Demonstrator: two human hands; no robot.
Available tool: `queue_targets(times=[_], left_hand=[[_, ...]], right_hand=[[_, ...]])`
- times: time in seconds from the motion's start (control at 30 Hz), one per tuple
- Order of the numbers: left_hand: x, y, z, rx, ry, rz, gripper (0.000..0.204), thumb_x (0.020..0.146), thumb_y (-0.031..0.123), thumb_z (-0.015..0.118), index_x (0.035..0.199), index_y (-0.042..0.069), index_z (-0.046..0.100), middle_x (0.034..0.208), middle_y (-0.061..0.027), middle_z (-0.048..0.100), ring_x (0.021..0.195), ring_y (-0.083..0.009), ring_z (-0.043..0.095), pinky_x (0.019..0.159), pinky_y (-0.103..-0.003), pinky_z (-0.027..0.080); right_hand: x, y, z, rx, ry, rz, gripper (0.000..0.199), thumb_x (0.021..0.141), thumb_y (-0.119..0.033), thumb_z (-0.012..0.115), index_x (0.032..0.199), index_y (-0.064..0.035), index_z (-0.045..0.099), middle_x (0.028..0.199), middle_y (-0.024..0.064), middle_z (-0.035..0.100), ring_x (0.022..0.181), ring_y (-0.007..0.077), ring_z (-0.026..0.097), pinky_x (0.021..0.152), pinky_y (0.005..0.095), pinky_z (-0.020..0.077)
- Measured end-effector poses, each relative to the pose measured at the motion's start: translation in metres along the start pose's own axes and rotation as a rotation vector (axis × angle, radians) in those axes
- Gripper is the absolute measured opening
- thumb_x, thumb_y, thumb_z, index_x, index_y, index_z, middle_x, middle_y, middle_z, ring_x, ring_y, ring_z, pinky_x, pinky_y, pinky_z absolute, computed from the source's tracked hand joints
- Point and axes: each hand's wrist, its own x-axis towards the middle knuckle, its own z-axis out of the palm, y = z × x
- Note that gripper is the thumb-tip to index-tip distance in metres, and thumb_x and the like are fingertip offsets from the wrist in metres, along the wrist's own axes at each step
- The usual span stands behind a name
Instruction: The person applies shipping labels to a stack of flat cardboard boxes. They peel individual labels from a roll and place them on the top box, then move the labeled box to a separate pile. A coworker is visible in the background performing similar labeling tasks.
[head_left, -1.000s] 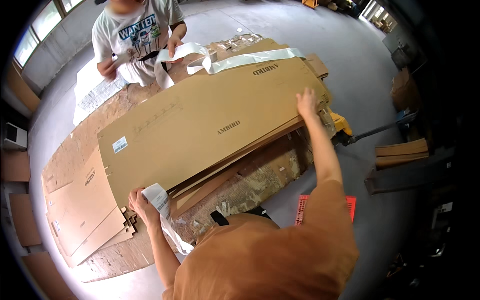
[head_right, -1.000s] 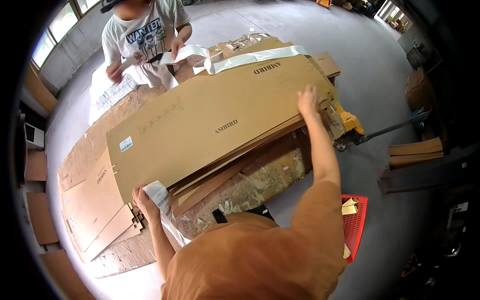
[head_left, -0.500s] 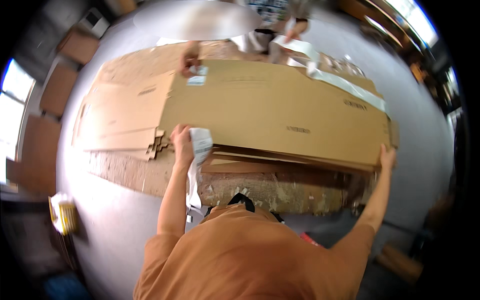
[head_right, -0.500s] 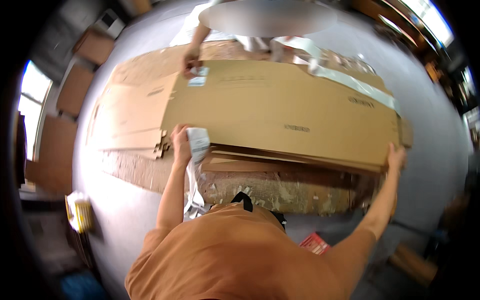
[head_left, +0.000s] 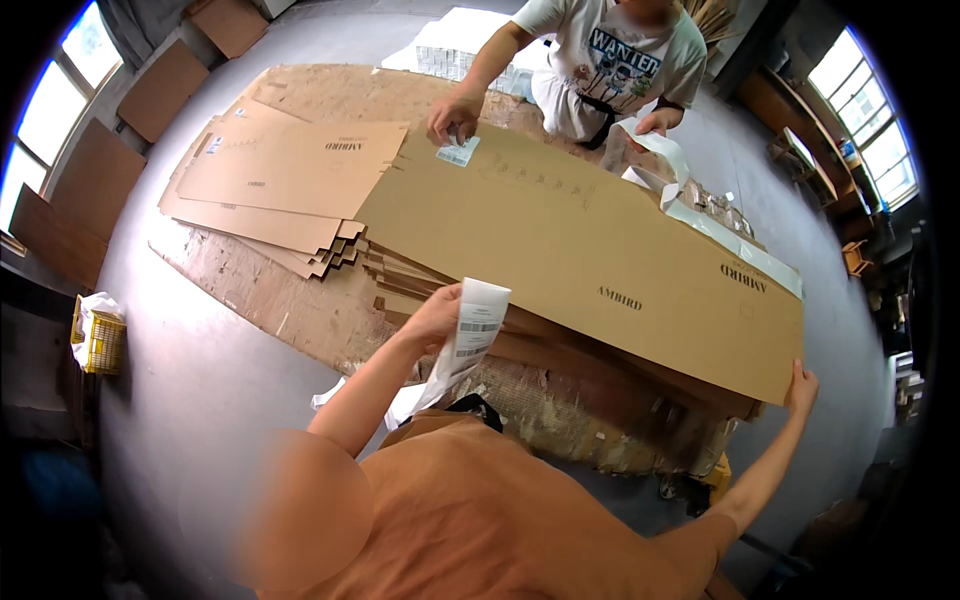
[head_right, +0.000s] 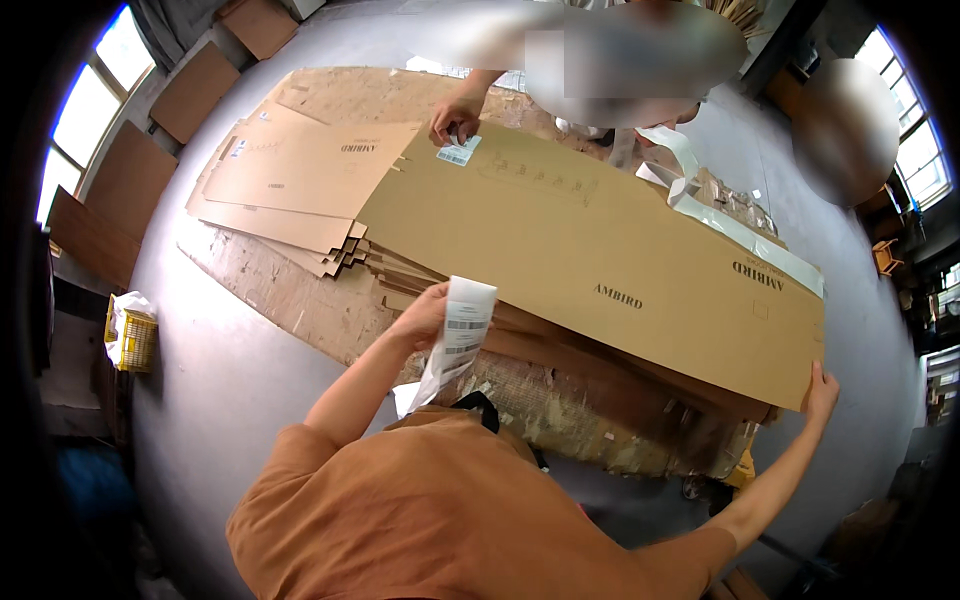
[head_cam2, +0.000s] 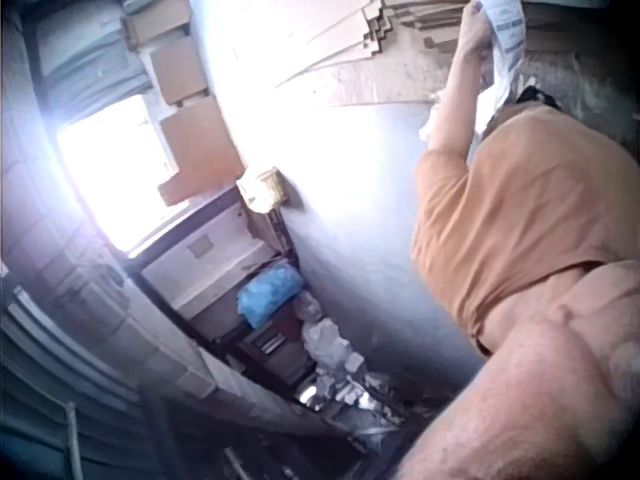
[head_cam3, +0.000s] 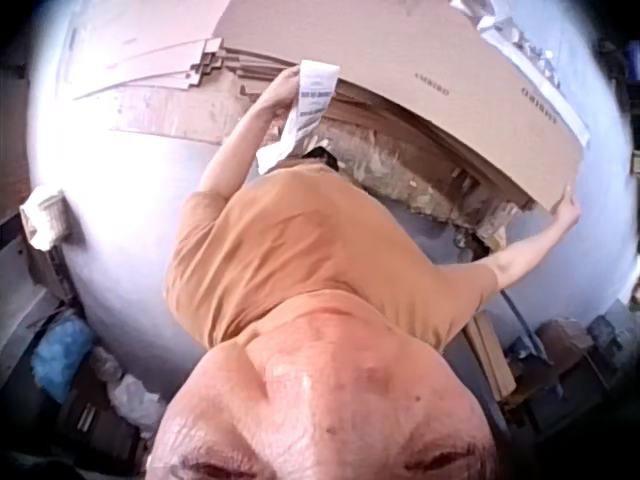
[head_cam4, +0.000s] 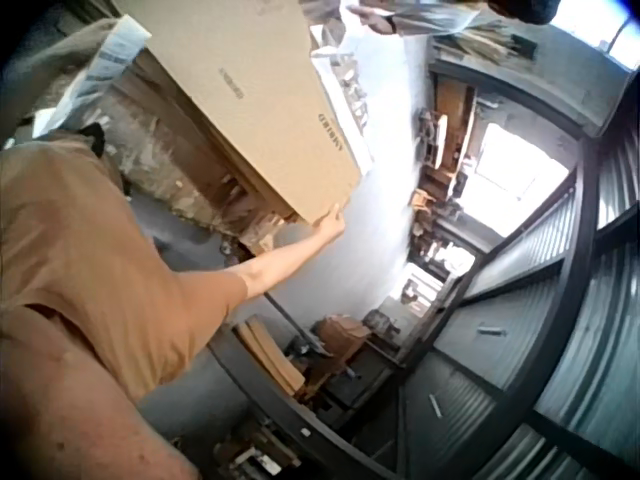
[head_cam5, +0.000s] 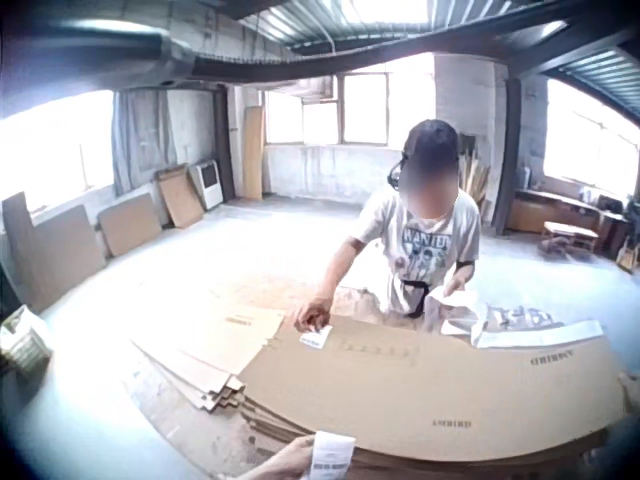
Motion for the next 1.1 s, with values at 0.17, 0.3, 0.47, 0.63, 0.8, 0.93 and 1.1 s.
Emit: queue_targets(times=[0.17, 0.3, 0.47, 0.63, 0.8, 0.93, 1.1], left_hand=[[0.020, 0.002, 0.006, 0.046, -0.046, -0.064, 0.028, 0.098, 0.028, 0.049, 0.103, 0.003, 0.063, 0.088, -0.0098, 0.068, 0.074, -0.0164, 0.067, 0.065, -0.030, 0.055], [0.014, 0.005, 0.007, 0.066, -0.004, -0.170, 0.032, 0.099, 0.028, 0.047, 0.109, 0.001, 0.062, 0.089, -0.0096, 0.068, 0.077, -0.0171, 0.066, 0.069, -0.031, 0.055], [0.005, 0.012, -0.002, 0.086, 0.174, 0.128, 0.031, 0.098, 0.025, 0.048, 0.103, 0.001, 0.067, 0.090, -0.0067, 0.068, 0.076, -0.0119, 0.063, 0.069, -0.026, 0.051], [-0.046, 0.073, -0.054, 0.125, 0.307, 0.399, 0.030, 0.098, 0.021, 0.048, 0.093, 0.000, 0.069, 0.076, -0.0043, 0.066, 0.070, -0.0102, 0.060, 0.065, -0.027, 0.050], [-0.118, 0.140, -0.168, 0.126, 0.617, 0.575, 0.027, 0.097, 0.017, 0.047, 0.108, -0.001, 0.063, 0.090, -0.0089, 0.068, 0.079, -0.0154, 0.064, 0.070, -0.030, 0.055], [-0.178, 0.158, -0.215, 0.374, 0.911, 0.794, 0.024, 0.090, 0.004, 0.060, 0.113, 0.007, 0.065, 0.092, 0.0013, 0.060, 0.083, -0.0062, 0.056, 0.070, -0.018, 0.047], [-0.239, 0.131, -0.225, 0.830, 0.947, 0.893, 0.015, 0.081, 0.008, 0.070, 0.096, 0.006, 0.072, 0.083, -0.0009, 0.059, 0.076, -0.0094, 0.055, 0.067, -0.023, 0.046]], right_hand=[[-0.019, -0.038, -0.039, 0.019, -0.022, -0.005, 0.046, 0.089, -0.041, 0.062, 0.069, -0.0020, 0.049, 0.061, 0.0018, 0.046, 0.057, 0.0117, 0.043, 0.053, 0.0293, 0.0361], [-0.032, -0.058, -0.078, -0.026, -0.128, 0.010, 0.040, 0.091, -0.038, 0.060, 0.073, -0.0027, 0.051, 0.065, 0.0008, 0.049, 0.060, 0.0103, 0.044, 0.055, 0.0281, 0.0366], [-0.056, -0.043, -0.097, 0.392, -0.519, -0.066, 0.032, 0.091, -0.031, 0.059, 0.105, -0.0023, 0.058, 0.091, 0.0034, 0.060, 0.083, 0.0122, 0.056, 0.070, 0.0289, 0.0458], [-0.140, -0.052, -0.032, 0.733, -0.732, 0.005, 0.039, 0.091, -0.015, 0.056, 0.126, -0.0012, 0.049, 0.116, 0.0078, 0.059, 0.105, 0.0193, 0.058, 0.089, 0.0322, 0.0473], [-0.211, -0.199, 0.120, 1.061, -0.683, -0.017, 0.044, 0.089, -0.011, 0.056, 0.131, -0.0016, 0.045, 0.119, 0.0095, 0.058, 0.106, 0.0207, 0.056, 0.087, 0.0340, 0.0480], [-0.296, -0.356, 0.237, 1.215, -0.769, 0.142, 0.064, 0.086, -0.016, 0.063, 0.141, -0.0068, 0.032, 0.119, 0.0076, 0.052, 0.105, 0.0196, 0.052, 0.083, 0.0355, 0.0479], [-0.430, -0.554, 0.323, 1.289, -0.911, 0.028, 0.051, 0.091, -0.008, 0.054, 0.133, 0.0096, 0.030, 0.133, 0.0237, 0.040, 0.118, 0.0289, 0.047, 0.100, 0.0374, 0.0409]])
